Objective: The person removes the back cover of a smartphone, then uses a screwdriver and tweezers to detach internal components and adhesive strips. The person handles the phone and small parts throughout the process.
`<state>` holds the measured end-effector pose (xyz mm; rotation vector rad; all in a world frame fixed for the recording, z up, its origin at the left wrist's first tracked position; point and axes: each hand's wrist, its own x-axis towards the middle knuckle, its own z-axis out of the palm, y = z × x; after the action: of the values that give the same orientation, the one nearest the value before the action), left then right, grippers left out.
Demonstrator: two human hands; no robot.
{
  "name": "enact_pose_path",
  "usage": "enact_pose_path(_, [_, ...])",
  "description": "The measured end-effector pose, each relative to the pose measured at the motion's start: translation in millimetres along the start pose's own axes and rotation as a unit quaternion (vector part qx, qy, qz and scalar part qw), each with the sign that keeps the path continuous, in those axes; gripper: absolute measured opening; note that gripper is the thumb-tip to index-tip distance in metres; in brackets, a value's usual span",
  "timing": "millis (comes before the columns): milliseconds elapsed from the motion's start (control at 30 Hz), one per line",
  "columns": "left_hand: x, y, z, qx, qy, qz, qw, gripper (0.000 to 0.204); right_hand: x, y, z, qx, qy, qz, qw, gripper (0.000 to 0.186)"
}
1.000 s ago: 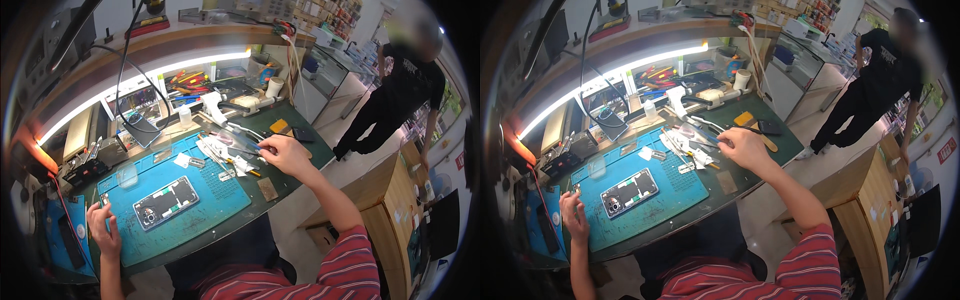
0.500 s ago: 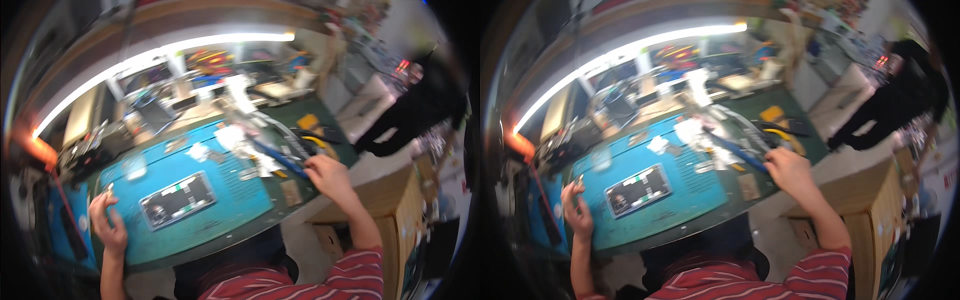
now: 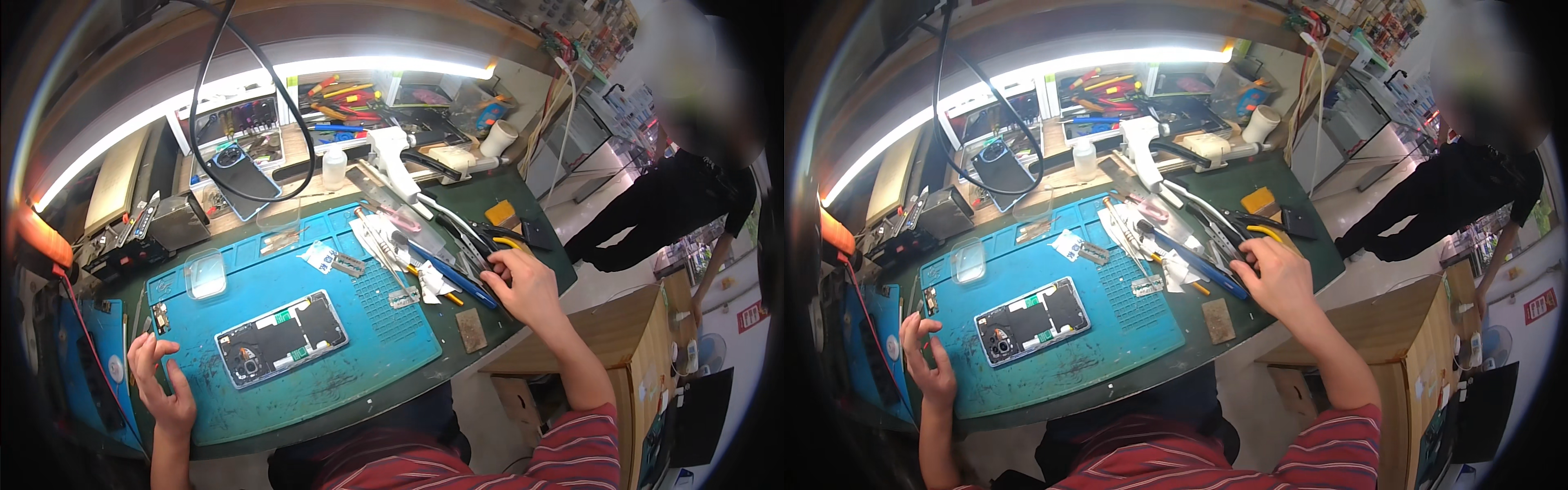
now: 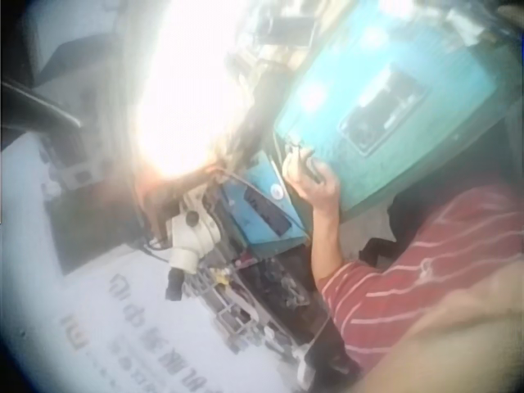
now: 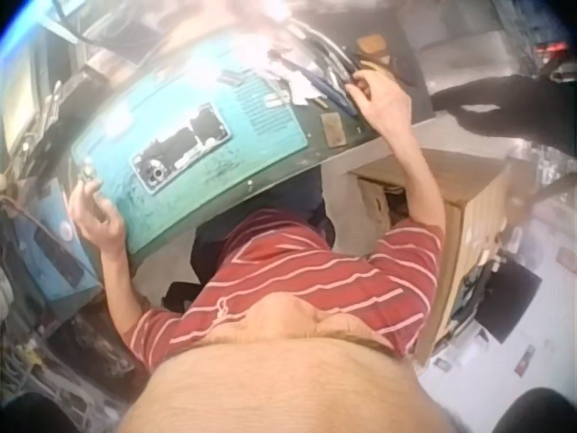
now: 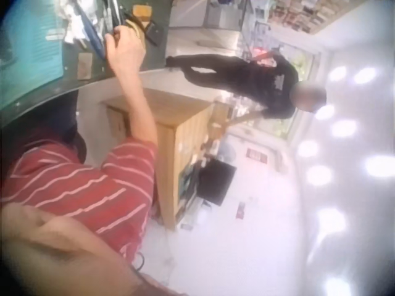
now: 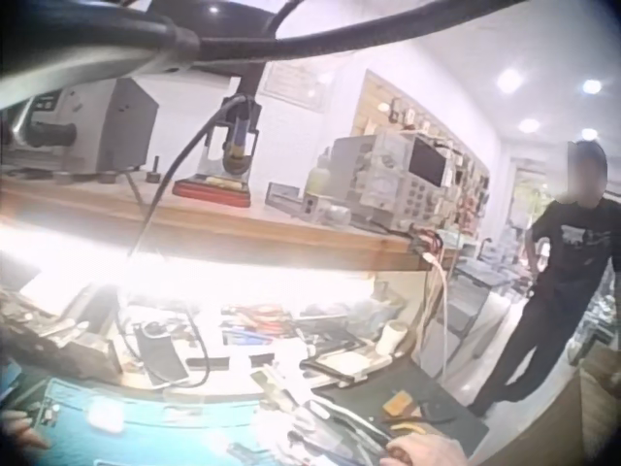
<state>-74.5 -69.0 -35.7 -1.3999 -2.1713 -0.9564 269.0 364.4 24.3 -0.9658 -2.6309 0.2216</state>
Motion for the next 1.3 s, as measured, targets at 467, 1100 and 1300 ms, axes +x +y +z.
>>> enact_pose_path(467, [17.6, 8.5, 0.9, 0.008, -0.004, 0.026, 1.000, 0.056, -19.7, -7.9, -13.7, 0.005, -0.064, -0.016, 0.998, 0.028])
enact_pose_path(1100, [24.6, 14.6, -0.5, -0.049, -0.060, 0.068, 0.995, 0.058, -5.3, -13.6, -10.1, 0.053, -0.131, 0.059, 0.988, 0.031])
enact_pose_path(1300, [25.2, 11.8, -3.1, -0.064, -0.110, 0.070, 0.989, 0.056, -9.3, 3.5, -18.7, 0.019, -0.087, 0.023, 0.996, 0.023])
